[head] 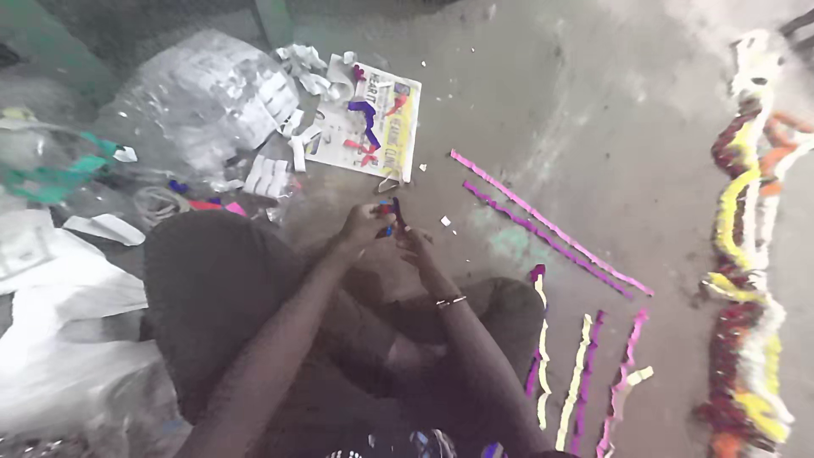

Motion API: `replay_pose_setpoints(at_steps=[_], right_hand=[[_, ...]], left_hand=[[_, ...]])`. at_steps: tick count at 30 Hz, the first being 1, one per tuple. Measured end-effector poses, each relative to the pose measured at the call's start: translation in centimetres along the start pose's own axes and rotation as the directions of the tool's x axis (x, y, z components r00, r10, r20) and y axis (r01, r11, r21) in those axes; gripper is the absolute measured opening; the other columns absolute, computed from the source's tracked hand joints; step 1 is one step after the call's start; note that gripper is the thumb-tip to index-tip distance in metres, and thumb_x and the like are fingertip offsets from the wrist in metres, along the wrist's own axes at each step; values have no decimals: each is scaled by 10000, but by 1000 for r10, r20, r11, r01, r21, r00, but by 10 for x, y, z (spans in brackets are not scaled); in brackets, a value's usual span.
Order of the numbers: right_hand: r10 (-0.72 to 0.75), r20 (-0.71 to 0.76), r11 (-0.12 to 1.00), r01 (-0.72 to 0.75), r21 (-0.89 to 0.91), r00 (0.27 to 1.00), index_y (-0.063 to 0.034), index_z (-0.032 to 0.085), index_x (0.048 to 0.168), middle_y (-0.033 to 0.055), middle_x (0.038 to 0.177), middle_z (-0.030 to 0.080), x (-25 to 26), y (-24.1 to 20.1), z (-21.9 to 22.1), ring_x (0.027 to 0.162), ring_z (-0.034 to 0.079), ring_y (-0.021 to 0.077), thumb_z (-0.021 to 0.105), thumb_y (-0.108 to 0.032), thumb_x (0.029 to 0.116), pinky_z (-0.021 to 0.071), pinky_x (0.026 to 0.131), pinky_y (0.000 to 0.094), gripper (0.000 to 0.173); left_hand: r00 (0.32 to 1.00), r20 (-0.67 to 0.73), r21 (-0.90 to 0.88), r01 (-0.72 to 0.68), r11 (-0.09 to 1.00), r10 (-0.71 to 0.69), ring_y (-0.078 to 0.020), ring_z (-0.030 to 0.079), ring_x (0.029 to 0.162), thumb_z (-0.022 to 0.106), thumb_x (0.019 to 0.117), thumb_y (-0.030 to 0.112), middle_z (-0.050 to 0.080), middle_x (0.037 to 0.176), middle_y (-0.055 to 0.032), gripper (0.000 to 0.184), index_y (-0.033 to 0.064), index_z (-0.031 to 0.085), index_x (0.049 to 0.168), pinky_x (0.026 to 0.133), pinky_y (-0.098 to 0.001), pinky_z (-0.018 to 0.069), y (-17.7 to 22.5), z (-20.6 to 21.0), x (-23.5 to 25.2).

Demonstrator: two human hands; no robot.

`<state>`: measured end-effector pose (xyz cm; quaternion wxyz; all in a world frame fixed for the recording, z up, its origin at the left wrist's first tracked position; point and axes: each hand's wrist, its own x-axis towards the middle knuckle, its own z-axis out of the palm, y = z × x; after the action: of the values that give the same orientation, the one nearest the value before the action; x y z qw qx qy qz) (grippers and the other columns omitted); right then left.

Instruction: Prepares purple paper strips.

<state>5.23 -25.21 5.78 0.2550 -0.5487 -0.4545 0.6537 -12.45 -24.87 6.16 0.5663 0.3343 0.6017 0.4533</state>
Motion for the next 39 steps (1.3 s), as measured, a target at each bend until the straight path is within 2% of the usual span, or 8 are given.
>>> replay_pose_setpoints(at_steps=[5, 10, 16, 20, 24, 29, 35, 39], right_hand=[[6, -91, 999, -3, 34, 996, -133, 517, 1403, 85, 1205, 658, -14, -12, -13, 960, 654, 155, 513, -449, 1061, 548, 810, 335, 466], [2, -29, 999, -1, 36, 1000, -184, 607, 1342, 32, 1220, 693, -17, -15, -29, 990, 679, 141, 505, -493, 1051, 562, 798, 318, 437], [-83, 22, 978, 86, -192, 996, -88, 640, 1290, 86, 1169, 692, -22, -25, -30, 923, 657, 146, 518, -343, 1076, 546, 779, 333, 354], [-127, 105, 969, 146, -200, 986, -161, 667, 1273, 60, 1103, 702, -29, -20, -36, 862, 663, 150, 548, -382, 1061, 560, 737, 336, 329], [-145, 92, 972, 159, -171, 985, -134, 664, 1244, 54, 1064, 710, -37, -27, -38, 814, 657, 135, 525, -385, 1071, 550, 704, 307, 335], [-122, -138, 944, 72, -321, 983, -116, 591, 1312, 95, 1001, 681, -38, -31, -42, 778, 641, 176, 395, -486, 1095, 548, 693, 357, 472], [-338, -278, 801, 119, -587, 899, -39, 618, 1121, 140, 841, 650, -21, -31, -76, 660, 638, 260, 387, -411, 1110, 552, 592, 444, 439], [-416, -410, 762, 65, -645, 812, 25, 694, 1079, 198, 973, 724, 10, -45, -101, 922, 712, 343, 418, -282, 1089, 549, 860, 572, 413]], left_hand=[[998, -53, 51, 24, 998, -22, -231, 696, 958, 610, 1035, 157, 683, 1134, -190, 335, -47, 594, 1300, 884, -410, 583, -9, -3, 14], [979, -187, 599, 53, 799, 76, -507, 521, 1286, 689, 971, 252, 512, 1381, -361, 657, -84, 417, 1466, 1068, -650, 426, -4, -3, 16], [884, 177, 446, -464, 765, 433, -355, 434, 1435, 745, 945, 243, 394, 1591, -221, 817, 31, 304, 1599, 1170, -526, 365, 6, 12, -3], [975, 61, 198, -222, 955, 215, -274, 666, 1046, 646, 1015, 230, 636, 1241, -233, 673, 60, 312, 1574, 921, -444, 551, 12, 20, -7], [992, 61, -3, -111, 994, 111, -184, 705, 813, 590, 1047, 152, 700, 1039, -138, 297, 0, 609, 1301, 723, -362, 619, 13, 17, -4], [990, 57, 255, -141, 957, 131, -160, 688, 749, 540, 1066, 144, 725, 1006, -107, 238, 24, 661, 1231, 688, -363, 593, 9, 13, 1], [969, 237, 388, -163, 907, 72, -132, 651, 650, 578, 1056, 170, 725, 935, -102, 235, -1, 628, 1208, 593, -306, 556, 23, 12, -11], [982, 181, 424, -122, 897, 48, -106, 623, 616, 535, 1082, 230, 730, 930, -81, 295, -4, 642, 1228, 588, -296, 546, 30, 6, -10]])
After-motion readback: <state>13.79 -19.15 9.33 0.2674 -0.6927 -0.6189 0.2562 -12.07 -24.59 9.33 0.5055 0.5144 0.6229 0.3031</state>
